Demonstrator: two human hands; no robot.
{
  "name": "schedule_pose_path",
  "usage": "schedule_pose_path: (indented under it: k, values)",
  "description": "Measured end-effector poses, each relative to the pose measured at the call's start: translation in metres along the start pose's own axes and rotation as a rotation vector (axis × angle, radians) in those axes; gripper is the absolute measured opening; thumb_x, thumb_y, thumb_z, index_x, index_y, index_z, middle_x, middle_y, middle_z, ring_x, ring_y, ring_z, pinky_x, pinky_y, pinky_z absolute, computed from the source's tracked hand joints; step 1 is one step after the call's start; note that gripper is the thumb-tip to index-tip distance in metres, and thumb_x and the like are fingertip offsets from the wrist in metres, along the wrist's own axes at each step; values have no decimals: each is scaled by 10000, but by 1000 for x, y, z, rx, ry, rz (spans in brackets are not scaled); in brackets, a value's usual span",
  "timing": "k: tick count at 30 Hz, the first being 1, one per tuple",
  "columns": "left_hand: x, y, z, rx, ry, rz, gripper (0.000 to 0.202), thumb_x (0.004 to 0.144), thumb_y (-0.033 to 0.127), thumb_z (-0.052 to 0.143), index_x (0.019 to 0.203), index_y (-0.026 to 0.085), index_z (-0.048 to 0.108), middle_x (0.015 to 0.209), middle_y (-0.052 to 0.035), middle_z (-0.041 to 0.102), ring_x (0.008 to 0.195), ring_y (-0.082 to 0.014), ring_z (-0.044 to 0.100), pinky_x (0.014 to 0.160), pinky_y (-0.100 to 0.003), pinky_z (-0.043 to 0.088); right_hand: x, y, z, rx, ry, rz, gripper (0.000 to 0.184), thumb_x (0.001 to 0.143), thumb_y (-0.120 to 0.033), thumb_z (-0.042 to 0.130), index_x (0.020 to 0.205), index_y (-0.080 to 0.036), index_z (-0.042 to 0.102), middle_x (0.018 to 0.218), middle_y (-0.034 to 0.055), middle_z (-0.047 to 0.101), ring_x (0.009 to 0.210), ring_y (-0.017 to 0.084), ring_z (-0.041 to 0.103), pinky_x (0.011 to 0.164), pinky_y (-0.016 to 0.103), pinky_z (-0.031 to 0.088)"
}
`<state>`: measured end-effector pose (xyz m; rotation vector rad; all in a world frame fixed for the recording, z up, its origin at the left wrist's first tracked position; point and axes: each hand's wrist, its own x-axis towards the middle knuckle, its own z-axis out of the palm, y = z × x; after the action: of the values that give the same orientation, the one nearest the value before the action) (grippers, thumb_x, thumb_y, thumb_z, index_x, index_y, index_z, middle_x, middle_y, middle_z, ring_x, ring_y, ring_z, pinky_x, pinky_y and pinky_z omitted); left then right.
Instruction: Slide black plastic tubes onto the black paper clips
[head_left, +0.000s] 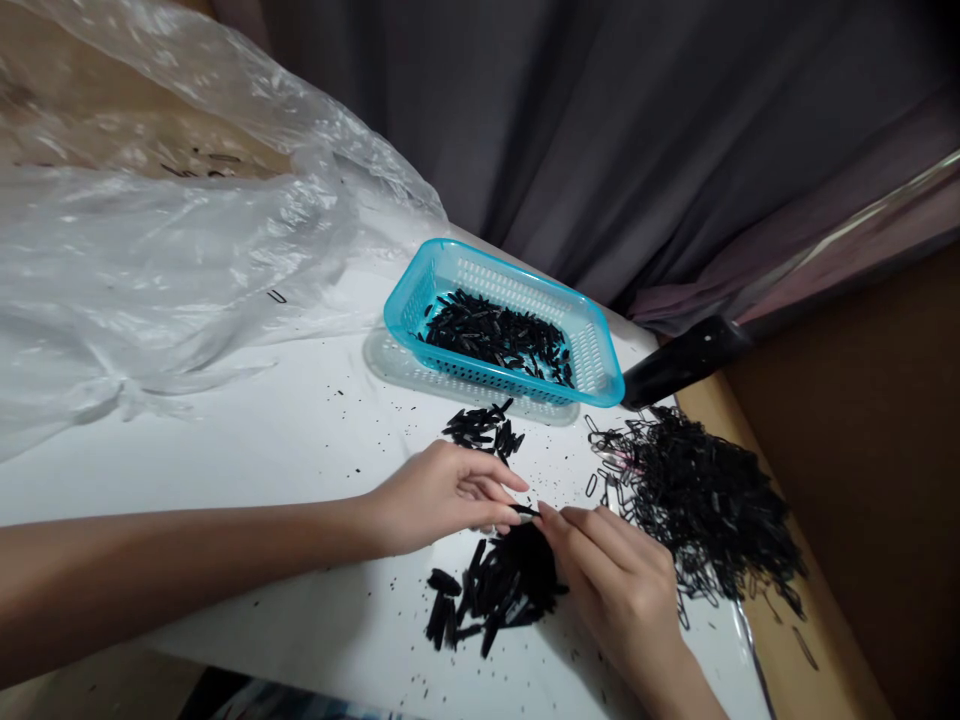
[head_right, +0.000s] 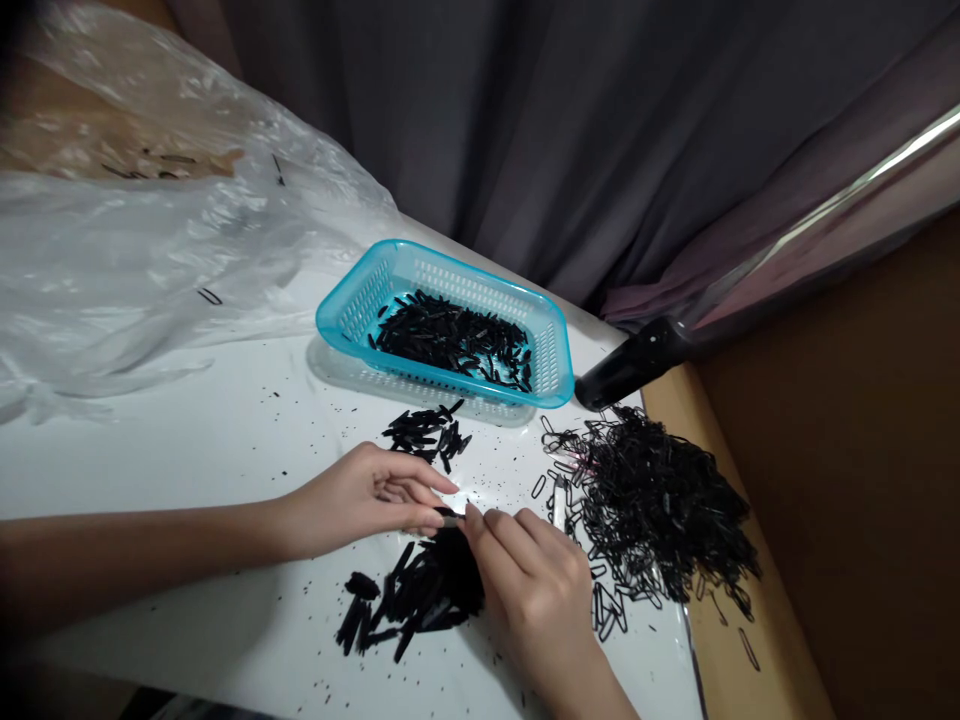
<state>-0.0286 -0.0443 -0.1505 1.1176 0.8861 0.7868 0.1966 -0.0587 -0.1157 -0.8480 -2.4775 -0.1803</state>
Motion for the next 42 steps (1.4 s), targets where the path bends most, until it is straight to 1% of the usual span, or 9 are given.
schedule_pose_path:
  k: [5, 9, 12, 15, 20, 27, 34, 38, 42]
  values:
    - [1, 2, -2, 63, 28, 28, 390, 768, 277, 780, 1132, 144, 731, 911, -80, 811, 859, -231, 779, 839, -351, 611, 2, 2, -6, 58, 57, 102, 129, 929, -88, 649, 1025, -141, 717, 795, 51, 720, 661, 132, 655, 621, 231, 511]
    - [3, 3, -2, 157, 11, 98, 291, 857, 309, 698, 1099, 152, 739, 985, -90, 808, 922, -227, 765, 868, -352, 590, 2, 4, -8, 143, 57, 220, 165, 941, -117, 636, 1076, -162, 719, 867, 67, 722, 730, 144, 687, 670, 232, 550]
    - [3, 3, -2, 123, -22, 104, 258, 908, 324, 644, 1075, 140, 711, 1011, -111, 802, 890, -217, 765, 827, -341, 592, 1, 4, -8, 191, 40, 258, 169, 947, -126, 620, 1073, -170, 724, 878, 74, 722, 728, 150, 693, 670, 239, 561]
    - [2, 4, -1, 44, -63, 91, 223, 942, 303, 610, 1091, 142, 651, 1034, -119, 793, 872, -193, 761, 790, -311, 589, 1, 4, -7, 211, 43, 248, 184, 952, -139, 615, 1094, -184, 723, 868, 74, 723, 732, 157, 697, 669, 254, 562]
    - [0, 6, -2, 51, -106, 116, 304, 984, 277, 556, 1275, 200, 601, 1029, -90, 789, 860, -161, 738, 727, -264, 558, 1, 0, -6, 230, 47, 226, 197, 949, -116, 628, 1120, -172, 708, 865, 69, 710, 739, 147, 676, 668, 255, 545]
    - [1, 6, -1, 13, -78, 60, 321, 901, 281, 669, 1200, 165, 664, 933, -71, 765, 784, -156, 726, 689, -258, 555, 1, 0, -6, 227, 57, 193, 207, 941, -100, 631, 1123, -166, 703, 868, 68, 711, 737, 155, 681, 651, 259, 546]
    - [1, 5, 1, -59, -78, 47, 277, 862, 207, 694, 1131, 146, 671, 931, -65, 767, 901, -186, 758, 792, -289, 595, 0, 2, -4, 220, 12, 134, 210, 943, -97, 634, 1136, -156, 692, 855, 67, 711, 723, 151, 675, 636, 249, 548]
    - [1, 2, 1, -96, -80, 39, 221, 851, 213, 716, 1057, 139, 687, 914, -77, 796, 926, -201, 770, 858, -319, 605, 0, 1, -2, 217, 16, 134, 196, 944, -100, 637, 1122, -151, 700, 850, 66, 714, 728, 147, 677, 647, 246, 551]
    - [1, 1, 1, -128, -55, 23, 196, 825, 240, 751, 983, 136, 700, 900, -79, 807, 915, -210, 778, 855, -323, 619, 0, -1, -1, 215, 21, 148, 185, 948, -108, 635, 1115, -145, 704, 846, 66, 716, 730, 147, 683, 652, 248, 552]
